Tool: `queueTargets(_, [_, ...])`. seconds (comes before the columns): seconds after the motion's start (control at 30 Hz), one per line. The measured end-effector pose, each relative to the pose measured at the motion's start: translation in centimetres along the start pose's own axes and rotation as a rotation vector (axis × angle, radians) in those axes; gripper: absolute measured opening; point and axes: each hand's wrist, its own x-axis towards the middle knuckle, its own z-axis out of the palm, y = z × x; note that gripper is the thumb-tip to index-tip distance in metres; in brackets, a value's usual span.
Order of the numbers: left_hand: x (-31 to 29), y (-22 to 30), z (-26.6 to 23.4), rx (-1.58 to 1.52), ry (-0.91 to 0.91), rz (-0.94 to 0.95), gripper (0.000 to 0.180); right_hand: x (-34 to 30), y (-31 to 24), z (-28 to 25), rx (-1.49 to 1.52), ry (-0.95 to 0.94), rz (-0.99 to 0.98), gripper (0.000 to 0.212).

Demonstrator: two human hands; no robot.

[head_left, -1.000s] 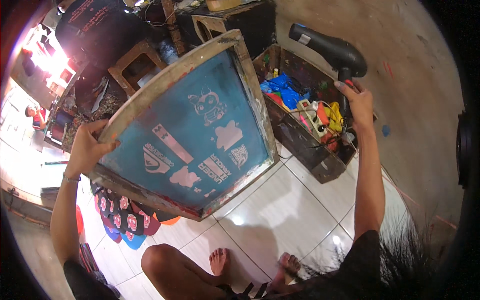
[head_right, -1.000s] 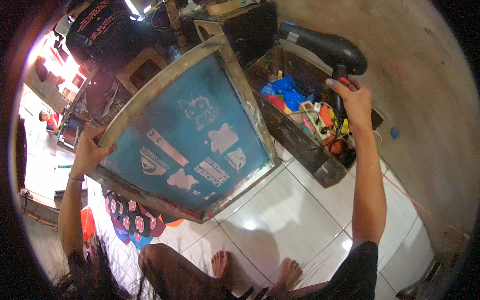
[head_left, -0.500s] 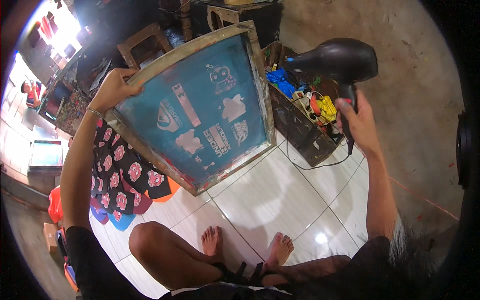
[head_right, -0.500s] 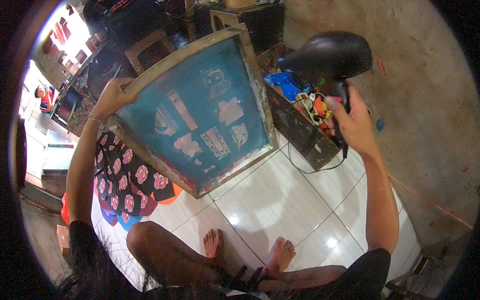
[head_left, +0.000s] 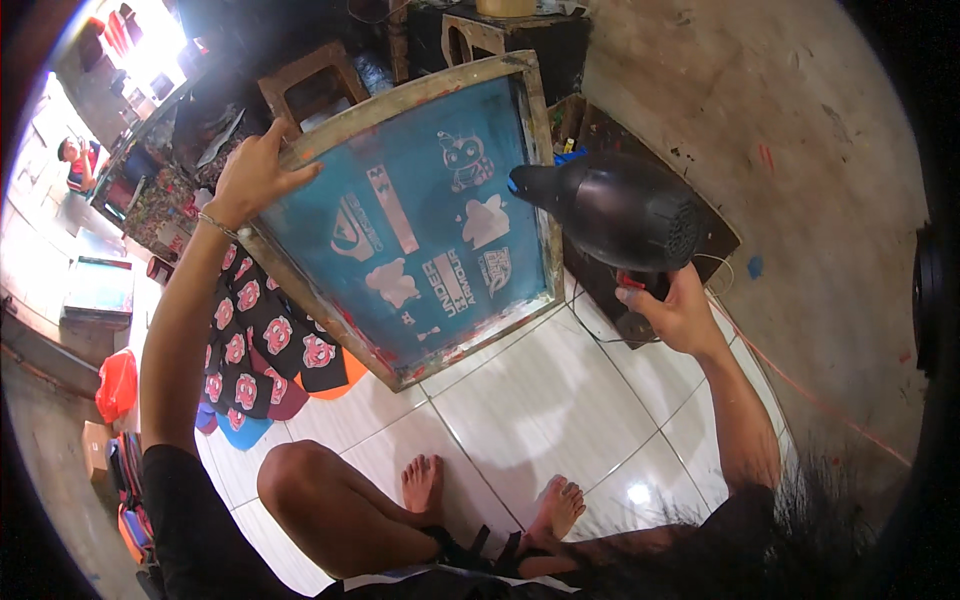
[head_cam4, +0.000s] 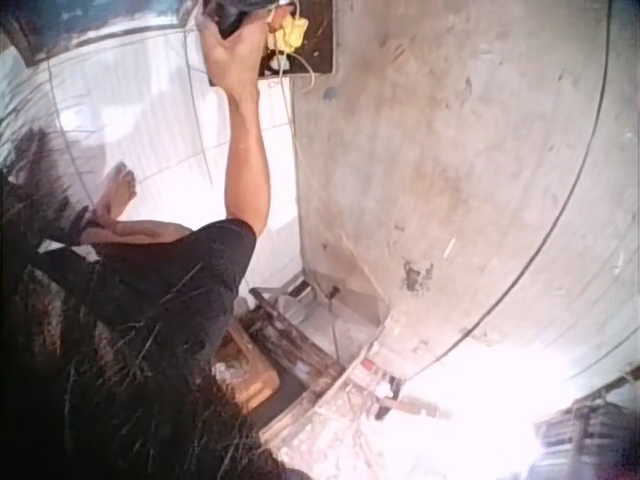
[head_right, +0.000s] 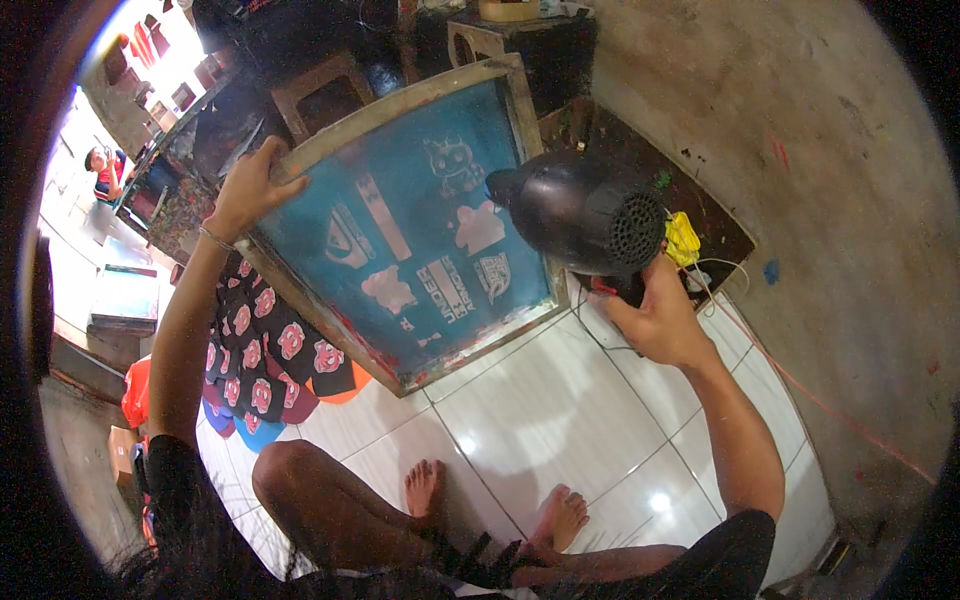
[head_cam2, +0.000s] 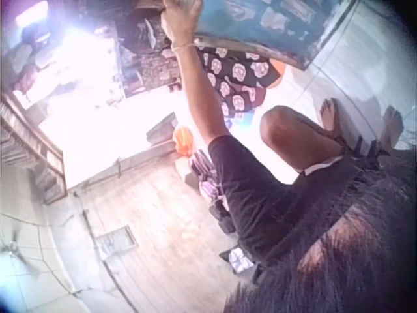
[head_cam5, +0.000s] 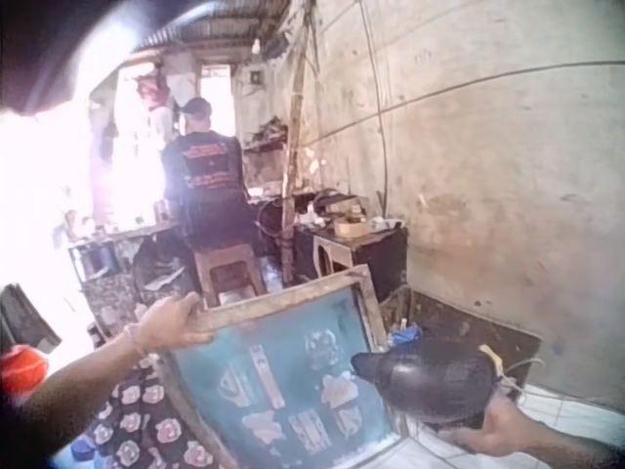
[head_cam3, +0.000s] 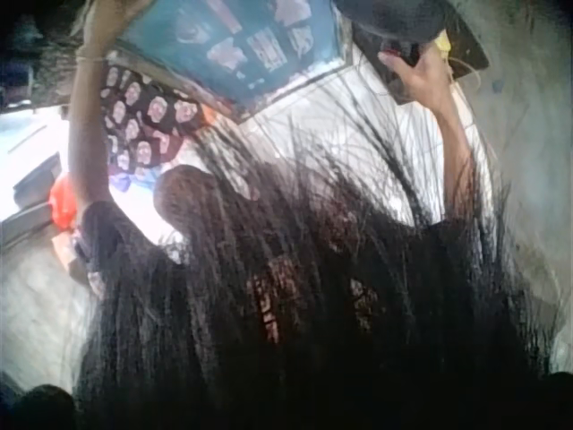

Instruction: The person holds a screen-printing frame and dries the emulsion or ink on it using a handheld hair dryer, moving the dryer across the screen and edges.

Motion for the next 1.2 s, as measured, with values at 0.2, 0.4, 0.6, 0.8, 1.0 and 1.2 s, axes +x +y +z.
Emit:
queueTargets(0.2, [0.2, 0.4, 0.6, 0.179, 0.116, -0.004, 0.067, 1.1, -0.8, 1.6, 0.017, 0.086, 0.049, 0.049])
queueTargets(0.4, [1.4, -0.2, 1.2, 0.209, 0.098, 0.011, 0.072, 2.1, 0.2, 2.5, 0.18, 0.145, -0.005, 0.041])
queueTargets(0.6, [2.9, -0.6, 1.6, 0.223, 0.112, 0.057, 0.07, 2.6, 1.3, 1.9, 0.292, 0.125, 0.002, 0.041])
queueTargets(0.8, [4.5, -1.1, 2.2, 0.19, 0.096, 0.105, 0.067, 3.5, 1.9, 0.8, 0.156, 0.149, -0.105, 0.033])
queueTargets(1.0, [4.6, -0.3, 2.5, 0.184, 0.092, 0.096, 0.065, 4.1, 0.9, -0.6, 0.11, 0.223, 0.126, 0.038])
queueTargets(1.2, [4.5, -0.7, 2.5, 0.198, 0.127, 0.117, 0.064, 4.4, 0.8, -0.7, 0.165, 0.209, 0.181, 0.036])
